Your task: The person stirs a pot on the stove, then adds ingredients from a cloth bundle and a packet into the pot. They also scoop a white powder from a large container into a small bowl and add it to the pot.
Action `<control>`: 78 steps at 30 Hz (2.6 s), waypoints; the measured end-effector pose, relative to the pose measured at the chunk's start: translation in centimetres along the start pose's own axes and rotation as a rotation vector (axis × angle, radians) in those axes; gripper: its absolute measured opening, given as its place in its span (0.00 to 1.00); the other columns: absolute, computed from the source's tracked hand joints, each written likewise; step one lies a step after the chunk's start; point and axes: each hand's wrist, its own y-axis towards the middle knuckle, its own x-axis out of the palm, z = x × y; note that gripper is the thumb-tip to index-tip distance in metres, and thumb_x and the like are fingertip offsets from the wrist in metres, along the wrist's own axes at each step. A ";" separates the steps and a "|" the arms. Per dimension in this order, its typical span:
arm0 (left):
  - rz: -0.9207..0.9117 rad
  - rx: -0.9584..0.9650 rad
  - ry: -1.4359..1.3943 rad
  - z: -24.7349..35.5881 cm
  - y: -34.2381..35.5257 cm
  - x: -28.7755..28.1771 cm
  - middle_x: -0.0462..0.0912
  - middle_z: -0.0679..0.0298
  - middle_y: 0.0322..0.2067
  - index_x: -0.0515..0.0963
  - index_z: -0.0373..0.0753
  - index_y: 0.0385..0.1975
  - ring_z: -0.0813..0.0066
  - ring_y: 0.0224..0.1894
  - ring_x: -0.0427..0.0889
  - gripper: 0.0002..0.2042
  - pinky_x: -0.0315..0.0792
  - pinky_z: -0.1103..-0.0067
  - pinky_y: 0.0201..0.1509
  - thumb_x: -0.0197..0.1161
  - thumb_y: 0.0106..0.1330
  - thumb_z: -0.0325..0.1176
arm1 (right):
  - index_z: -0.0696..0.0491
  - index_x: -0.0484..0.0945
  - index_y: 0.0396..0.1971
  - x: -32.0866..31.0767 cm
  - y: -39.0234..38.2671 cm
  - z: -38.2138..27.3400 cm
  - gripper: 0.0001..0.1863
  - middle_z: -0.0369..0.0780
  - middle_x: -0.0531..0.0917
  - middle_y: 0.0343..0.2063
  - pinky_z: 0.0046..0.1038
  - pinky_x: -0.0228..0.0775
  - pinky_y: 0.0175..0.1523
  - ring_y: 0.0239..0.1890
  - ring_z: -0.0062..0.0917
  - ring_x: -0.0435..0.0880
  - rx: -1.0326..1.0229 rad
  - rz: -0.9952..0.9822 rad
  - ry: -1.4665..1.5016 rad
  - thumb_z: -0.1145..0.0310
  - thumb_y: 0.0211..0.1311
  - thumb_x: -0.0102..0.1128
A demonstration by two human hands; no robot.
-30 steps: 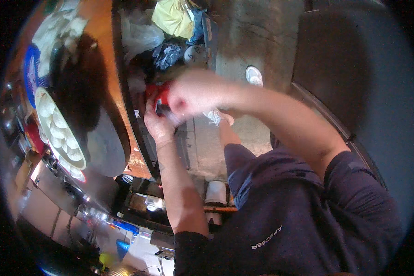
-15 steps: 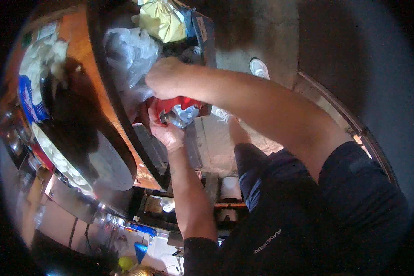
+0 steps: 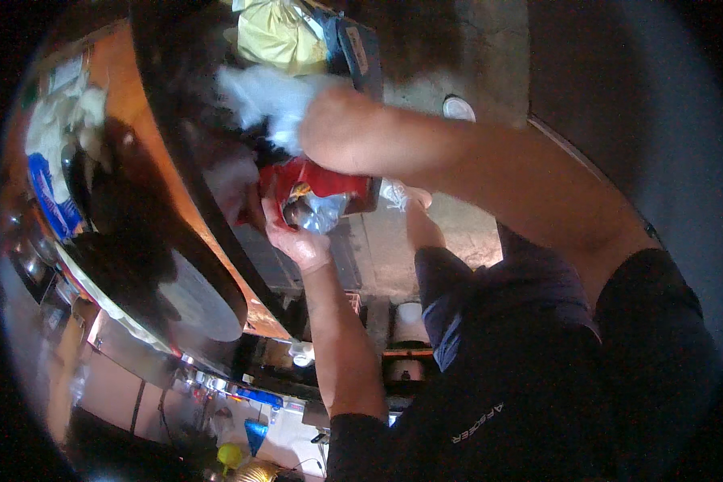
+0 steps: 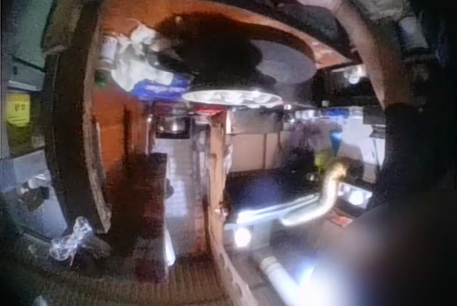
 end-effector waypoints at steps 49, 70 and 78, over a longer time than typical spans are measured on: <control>-0.357 0.808 1.174 11.2 -1.2 5.5 0.78 0.49 0.54 0.78 0.35 0.50 0.53 0.62 0.74 0.17 0.68 0.62 0.65 0.64 0.61 0.32 | 0.48 0.88 0.39 -0.2 1.5 3.6 0.12 0.40 0.87 0.44 0.34 0.78 0.50 0.48 0.32 0.85 0.036 -0.684 0.131 0.66 0.55 0.63; -0.455 0.183 1.337 15.0 3.3 13.4 0.79 0.43 0.51 0.70 0.36 0.59 0.49 0.56 0.78 0.23 0.72 0.63 0.59 0.58 0.66 0.37 | 0.54 0.63 0.68 -3.5 -7.6 -0.4 0.39 0.46 0.77 0.57 0.31 0.76 0.54 0.57 0.33 0.77 1.057 0.215 1.032 0.69 0.56 0.70; -0.150 0.744 1.094 13.4 -6.6 7.3 0.71 0.43 0.59 0.73 0.32 0.52 0.47 0.62 0.71 0.18 0.71 0.59 0.58 0.59 0.68 0.38 | 0.56 0.44 0.74 -2.6 -7.0 1.0 0.58 0.56 0.73 0.61 0.33 0.71 0.60 0.61 0.43 0.77 1.098 -0.111 1.100 0.51 0.52 0.71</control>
